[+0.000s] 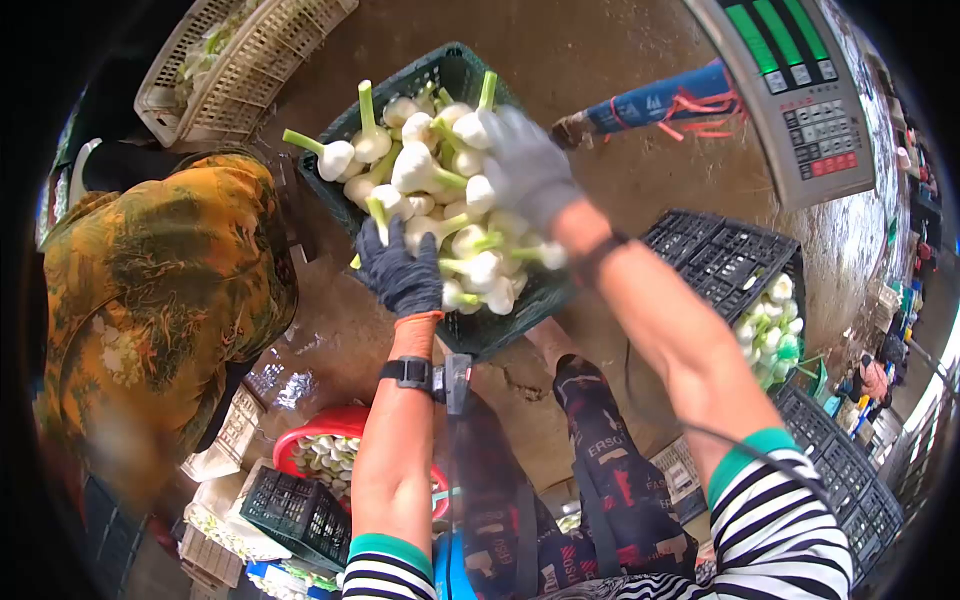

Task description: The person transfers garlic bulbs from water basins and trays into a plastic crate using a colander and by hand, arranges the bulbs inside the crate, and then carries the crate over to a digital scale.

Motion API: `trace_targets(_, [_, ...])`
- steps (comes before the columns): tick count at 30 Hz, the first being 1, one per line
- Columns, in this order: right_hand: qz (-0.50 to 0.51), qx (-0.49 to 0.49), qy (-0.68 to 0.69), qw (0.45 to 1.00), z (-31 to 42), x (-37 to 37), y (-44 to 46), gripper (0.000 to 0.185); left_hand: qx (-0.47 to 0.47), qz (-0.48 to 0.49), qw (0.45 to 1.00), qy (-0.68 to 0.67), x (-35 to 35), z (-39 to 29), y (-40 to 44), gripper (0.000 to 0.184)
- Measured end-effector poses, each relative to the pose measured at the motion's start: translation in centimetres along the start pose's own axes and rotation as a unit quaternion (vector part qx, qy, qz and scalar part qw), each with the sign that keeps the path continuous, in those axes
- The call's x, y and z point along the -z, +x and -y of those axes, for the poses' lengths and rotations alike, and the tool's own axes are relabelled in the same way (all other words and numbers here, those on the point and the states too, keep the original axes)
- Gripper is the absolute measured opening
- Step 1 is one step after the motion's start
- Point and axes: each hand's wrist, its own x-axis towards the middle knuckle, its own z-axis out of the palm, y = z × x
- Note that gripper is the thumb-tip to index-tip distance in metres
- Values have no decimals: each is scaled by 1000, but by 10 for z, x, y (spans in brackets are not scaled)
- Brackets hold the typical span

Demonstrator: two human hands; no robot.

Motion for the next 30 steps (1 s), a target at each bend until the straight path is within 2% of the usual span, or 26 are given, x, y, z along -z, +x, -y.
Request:
trace_targets(1, [21,56,-67,996,-4,-13,17,57,-36,16,999,27,-1,2,-2,51])
trace_targets(3, [129,101,-212,963,-7,-33,40,56,-67,16,998,-1,-2,13,0,51])
trace_targets(4, [125,151,-239,951,-21,-54,49,42,-87,26,995,-29,-1,22,2,52])
trace_targets(6, [130,151,-162,967,-22,-52,59,39,-133,30,987,-85,8,34,10,52])
trace_targets(9, [121,144,-36,981,-17,-34,66,32,-120,28,974,-189,12,55,9,51])
trace_targets(10, [101,83,10,991,-15,-29,63,30,-101,30,968,-227,18,59,8,47])
trace_targets(11, [103,-22,155,982,-6,-18,58,35,-46,28,947,-316,26,59,8,45])
trace_targets(12, [94,-103,317,938,2,-12,60,36,9,27,915,-402,32,58,9,44])
trace_targets(13, [82,-182,466,862,7,-6,64,36,64,27,872,-484,39,54,13,42])
trace_targets(14, [82,-202,476,852,12,0,73,32,118,23,808,-576,47,48,24,40])
trace_targets(16, [81,-240,495,831,20,4,93,27,143,25,829,-540,65,37,58,38])
trace_targets(17, [95,-140,306,937,12,-5,101,26,142,34,842,-519,70,33,79,38])
trace_targets(18, [105,-33,99,989,-4,-19,112,26,205,92,811,-540,71,27,103,31])
trace_targets(19, [111,75,-115,984,-12,-29,117,27,267,149,773,-557,63,22,126,26])
trace_targets(20, [115,-67,-16,991,-6,-37,118,28,163,119,820,-536,32,29,144,25])
trace_targets(21, [113,-207,83,968,0,-46,121,31,57,87,854,-510,5,36,152,24])
trace_targets(22, [81,-176,50,980,0,-53,116,34,133,121,831,-527,14,20,156,24])
trace_targets(23, [54,-172,75,981,2,-55,110,34,211,157,801,-539,25,4,158,23])
trace_targets(25, [8,-204,226,952,9,-39,94,34,198,131,794,-559,27,1,148,24])
trace_targets(27, [34,-265,419,868,47,12,70,26,183,107,793,-572,39,-2,128,24])
trace_targets(28, [53,-192,495,846,38,1,45,24,169,124,799,-563,40,0,114,23])
trace_targets(29, [83,-188,519,829,49,3,27,24,111,123,813,-558,40,-4,97,23])
trace_targets(30, [114,-184,542,812,60,5,9,25,155,219,814,-515,50,-9,80,24])
